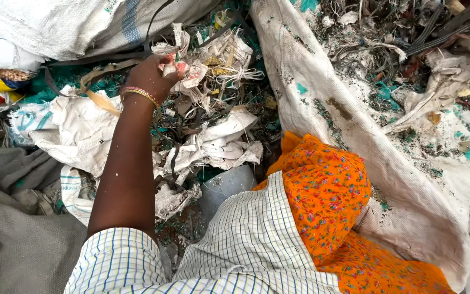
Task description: The person sorts through a large pile of debris by hand, picking out individual pieces of metal, plastic, and electronic waste and placing them into a white sack.
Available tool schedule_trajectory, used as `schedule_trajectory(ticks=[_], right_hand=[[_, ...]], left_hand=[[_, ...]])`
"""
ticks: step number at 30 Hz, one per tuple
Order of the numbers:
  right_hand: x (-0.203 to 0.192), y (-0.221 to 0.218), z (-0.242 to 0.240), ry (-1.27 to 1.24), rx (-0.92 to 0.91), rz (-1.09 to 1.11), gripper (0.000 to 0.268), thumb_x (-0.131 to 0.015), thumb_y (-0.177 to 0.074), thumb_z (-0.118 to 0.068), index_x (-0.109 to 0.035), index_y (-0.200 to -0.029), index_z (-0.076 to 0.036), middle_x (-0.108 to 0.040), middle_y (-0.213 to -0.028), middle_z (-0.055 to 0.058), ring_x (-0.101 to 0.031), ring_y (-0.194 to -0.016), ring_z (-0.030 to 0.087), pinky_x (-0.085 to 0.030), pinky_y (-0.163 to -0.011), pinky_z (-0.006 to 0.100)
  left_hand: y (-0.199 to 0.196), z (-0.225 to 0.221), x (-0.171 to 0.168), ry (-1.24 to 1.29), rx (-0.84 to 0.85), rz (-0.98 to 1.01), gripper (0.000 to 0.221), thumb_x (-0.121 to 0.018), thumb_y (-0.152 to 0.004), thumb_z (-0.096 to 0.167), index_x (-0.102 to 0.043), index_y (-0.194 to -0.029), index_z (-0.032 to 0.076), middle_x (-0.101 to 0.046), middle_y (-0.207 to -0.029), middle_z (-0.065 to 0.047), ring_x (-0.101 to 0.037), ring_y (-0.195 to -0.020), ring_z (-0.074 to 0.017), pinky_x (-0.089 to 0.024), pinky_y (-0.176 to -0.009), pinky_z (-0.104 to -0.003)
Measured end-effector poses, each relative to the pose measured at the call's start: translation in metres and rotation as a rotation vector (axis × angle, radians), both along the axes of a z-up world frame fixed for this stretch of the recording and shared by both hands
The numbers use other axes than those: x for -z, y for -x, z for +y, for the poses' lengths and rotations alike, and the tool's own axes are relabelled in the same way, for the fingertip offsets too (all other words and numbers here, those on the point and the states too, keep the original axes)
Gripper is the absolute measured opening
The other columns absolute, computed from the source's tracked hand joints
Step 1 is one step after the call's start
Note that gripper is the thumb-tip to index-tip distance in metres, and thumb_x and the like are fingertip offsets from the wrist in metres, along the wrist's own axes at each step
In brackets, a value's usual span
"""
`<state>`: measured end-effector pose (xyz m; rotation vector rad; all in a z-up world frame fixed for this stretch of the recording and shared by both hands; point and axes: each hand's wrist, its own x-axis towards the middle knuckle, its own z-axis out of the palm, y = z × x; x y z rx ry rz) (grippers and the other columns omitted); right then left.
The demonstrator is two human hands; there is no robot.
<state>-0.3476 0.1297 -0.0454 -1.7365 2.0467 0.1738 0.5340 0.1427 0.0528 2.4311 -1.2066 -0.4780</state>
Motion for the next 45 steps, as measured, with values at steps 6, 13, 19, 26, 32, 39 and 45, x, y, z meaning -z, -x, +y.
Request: schedule_trajectory(ticks=[6, 13, 19, 26, 32, 39, 45], right_hand=[[-0.001, -0.028, -0.008, -0.217, -0.164, 0.157, 0.060, -0.065, -0.098, -0.037, -0.058, -0.149, -0.007, -0.077, -0.123, 0.019, -0.076, -0.111, 0.030, -0.064, -0.090, 0.043], [-0.020, -0.034, 0.010, -0.225, -0.289, 0.365, 0.053, -0.063, -0.099, -0.045, -0.065, -0.147, -0.022, -0.083, -0.108, 0.003, -0.079, -0.101, 0.015, -0.062, -0.090, 0.031], [-0.020, -0.025, 0.024, -0.231, -0.135, 0.223, 0.044, -0.064, -0.101, -0.041, -0.069, -0.138, -0.016, -0.084, -0.097, 0.006, -0.080, -0.094, 0.014, -0.062, -0.089, 0.033], [-0.029, -0.035, 0.020, -0.248, -0.108, 0.249, 0.044, -0.065, -0.101, -0.036, -0.070, -0.141, -0.018, -0.085, -0.092, 0.008, -0.079, -0.100, 0.016, -0.060, -0.091, 0.033], [-0.036, -0.040, 0.003, -0.225, -0.168, 0.305, 0.044, -0.063, -0.102, -0.039, -0.067, -0.142, -0.021, -0.083, -0.107, 0.003, -0.078, -0.102, 0.019, -0.060, -0.091, 0.035], [-0.063, -0.086, -0.013, -0.139, -0.160, 0.139, 0.042, -0.063, -0.099, -0.039, -0.067, -0.137, -0.020, -0.082, -0.105, 0.005, -0.079, -0.099, 0.021, -0.060, -0.088, 0.036], [-0.081, -0.142, -0.027, 0.013, -0.210, -0.033, 0.045, -0.069, -0.093, -0.032, -0.064, -0.136, -0.018, -0.077, -0.112, 0.010, -0.076, -0.098, 0.025, -0.059, -0.085, 0.039]], left_hand=[[-0.010, 0.013, 0.049, -0.218, -0.155, -0.134, 0.064, -0.077, -0.090, 0.044, -0.055, -0.137, 0.006, -0.057, -0.132, -0.023, -0.059, -0.120, -0.0409, -0.049, -0.098, -0.051], [0.071, -0.009, 0.091, -0.195, 0.077, 0.014, 0.056, -0.071, -0.093, 0.043, -0.057, -0.136, 0.009, -0.058, -0.130, -0.020, -0.058, -0.121, -0.0385, -0.048, -0.102, -0.050], [0.085, -0.026, 0.112, -0.180, 0.151, 0.002, 0.058, -0.070, -0.093, 0.044, -0.056, -0.132, 0.004, -0.058, -0.127, -0.021, -0.058, -0.117, -0.0380, -0.049, -0.096, -0.050], [0.079, -0.019, 0.109, -0.143, 0.154, -0.006, 0.057, -0.070, -0.094, 0.044, -0.057, -0.133, 0.005, -0.060, -0.123, -0.020, -0.059, -0.115, -0.0371, -0.049, -0.096, -0.051], [0.083, -0.010, 0.081, -0.179, 0.131, 0.022, 0.054, -0.069, -0.096, 0.043, -0.059, -0.133, 0.005, -0.060, -0.125, -0.020, -0.059, -0.119, -0.0376, -0.048, -0.099, -0.050], [0.139, -0.050, 0.025, 0.049, 0.285, -0.027, 0.053, -0.071, -0.091, 0.040, -0.060, -0.131, 0.007, -0.059, -0.124, -0.021, -0.058, -0.115, -0.0401, -0.048, -0.095, -0.052], [0.265, -0.112, -0.040, 0.302, 0.584, 0.068, 0.053, -0.070, -0.094, 0.044, -0.060, -0.133, 0.009, -0.062, -0.123, -0.018, -0.060, -0.115, -0.0376, -0.050, -0.097, -0.050]])
